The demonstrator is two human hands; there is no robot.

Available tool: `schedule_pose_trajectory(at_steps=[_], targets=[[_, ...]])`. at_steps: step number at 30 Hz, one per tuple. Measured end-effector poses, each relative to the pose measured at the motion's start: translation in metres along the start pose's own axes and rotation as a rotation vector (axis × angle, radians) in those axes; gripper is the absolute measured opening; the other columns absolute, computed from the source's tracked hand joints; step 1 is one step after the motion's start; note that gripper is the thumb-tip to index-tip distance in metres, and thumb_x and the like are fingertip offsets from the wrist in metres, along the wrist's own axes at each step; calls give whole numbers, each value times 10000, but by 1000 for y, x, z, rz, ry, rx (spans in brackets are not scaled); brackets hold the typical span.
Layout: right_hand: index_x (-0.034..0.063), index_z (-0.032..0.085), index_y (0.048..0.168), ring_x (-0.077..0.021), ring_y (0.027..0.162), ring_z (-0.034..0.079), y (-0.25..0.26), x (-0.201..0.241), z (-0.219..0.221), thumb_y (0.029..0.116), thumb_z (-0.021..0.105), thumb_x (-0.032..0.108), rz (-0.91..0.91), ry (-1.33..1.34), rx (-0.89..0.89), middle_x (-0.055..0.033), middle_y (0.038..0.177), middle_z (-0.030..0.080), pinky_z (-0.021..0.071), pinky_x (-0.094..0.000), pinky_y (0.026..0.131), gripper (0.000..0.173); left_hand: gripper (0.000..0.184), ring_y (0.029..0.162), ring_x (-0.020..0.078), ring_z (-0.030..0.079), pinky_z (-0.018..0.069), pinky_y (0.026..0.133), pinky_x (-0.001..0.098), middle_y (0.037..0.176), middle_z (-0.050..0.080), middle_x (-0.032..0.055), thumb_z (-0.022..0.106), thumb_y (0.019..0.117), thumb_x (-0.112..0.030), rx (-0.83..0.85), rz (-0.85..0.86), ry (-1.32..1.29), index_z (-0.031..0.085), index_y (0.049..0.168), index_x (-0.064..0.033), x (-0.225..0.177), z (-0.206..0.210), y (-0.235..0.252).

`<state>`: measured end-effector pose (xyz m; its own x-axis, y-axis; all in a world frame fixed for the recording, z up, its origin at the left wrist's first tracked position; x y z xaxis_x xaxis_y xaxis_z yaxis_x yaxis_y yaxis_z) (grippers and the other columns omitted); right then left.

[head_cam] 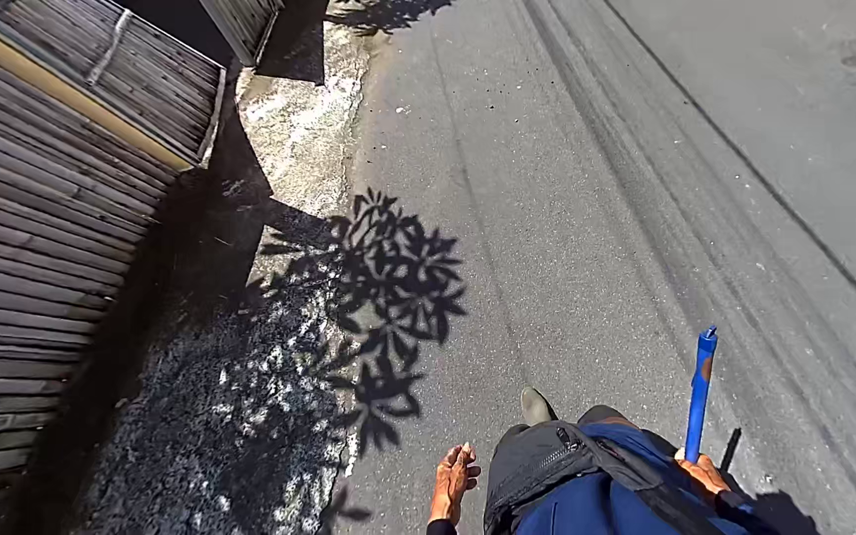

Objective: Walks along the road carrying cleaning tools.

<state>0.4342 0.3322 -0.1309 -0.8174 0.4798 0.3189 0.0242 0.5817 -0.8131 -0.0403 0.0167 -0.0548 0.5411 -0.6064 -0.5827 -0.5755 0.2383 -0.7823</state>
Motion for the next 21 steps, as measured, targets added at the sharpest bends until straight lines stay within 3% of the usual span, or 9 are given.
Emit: schedule_pose_trajectory(at_steps=[4, 8, 10, 13, 16, 21], targets=[[-64, 656, 1179, -350, 1005, 688, 28, 108, -12, 982, 706, 250, -24, 7, -28, -250, 1077, 705, 534, -523, 931, 374, 322, 834, 212, 732, 615, 710, 357, 1105, 721, 141, 523, 1081, -221, 126, 272, 55, 623, 1286, 7, -207, 18, 28], [-50, 664, 1148, -372, 1023, 668, 76, 225, -21, 939, 749, 227, -76, 32, -79, -264, 1074, 692, 517, -548, 943, 358, 319, 897, 217, 739, 626, 761, 356, 1129, 731, 128, 514, 1071, -191, 263, 501, 45, 622, 1296, 8, -378, 52, 41], [-31, 666, 1149, -353, 969, 662, 101, 298, -28, 944, 743, 207, -95, 16, -40, -244, 1050, 688, 525, -535, 879, 323, 333, 936, 236, 737, 629, 792, 369, 1148, 729, 127, 510, 1064, -203, 329, 600, 67, 630, 1298, 2, -452, 72, 45], [-40, 650, 1158, -353, 947, 659, 141, 416, -46, 942, 742, 202, -133, -9, 10, -238, 1036, 684, 524, -539, 865, 336, 352, 971, 265, 736, 632, 827, 389, 1180, 721, 148, 501, 1060, -203, 408, 699, 61, 625, 1309, 13, -546, 104, 55], [-47, 637, 1198, -376, 1064, 665, 175, 545, -60, 932, 745, 213, -190, -38, 57, -256, 1120, 685, 511, -549, 974, 388, 360, 972, 284, 733, 629, 836, 404, 1187, 713, 179, 495, 1068, -198, 442, 754, 35, 615, 1315, 36, -626, 126, 75], [-6, 698, 1112, -368, 1034, 652, 176, 762, -87, 936, 724, 271, -438, -163, 134, -229, 1059, 692, 498, -576, 942, 329, 390, 993, 311, 729, 631, 853, 423, 1202, 700, 209, 537, 1062, -236, 486, 811, -40, 610, 1325, 42, -731, 150, 109]])
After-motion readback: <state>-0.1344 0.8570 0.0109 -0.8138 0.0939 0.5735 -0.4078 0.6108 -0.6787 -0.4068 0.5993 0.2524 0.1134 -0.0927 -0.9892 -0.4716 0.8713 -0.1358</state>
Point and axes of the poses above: each hand's wrist, its own y-axis towards the middle knuckle, its own z-axis out of the palm, x = y × z, the point moved 7 cm from there along y, towards the middle knuckle
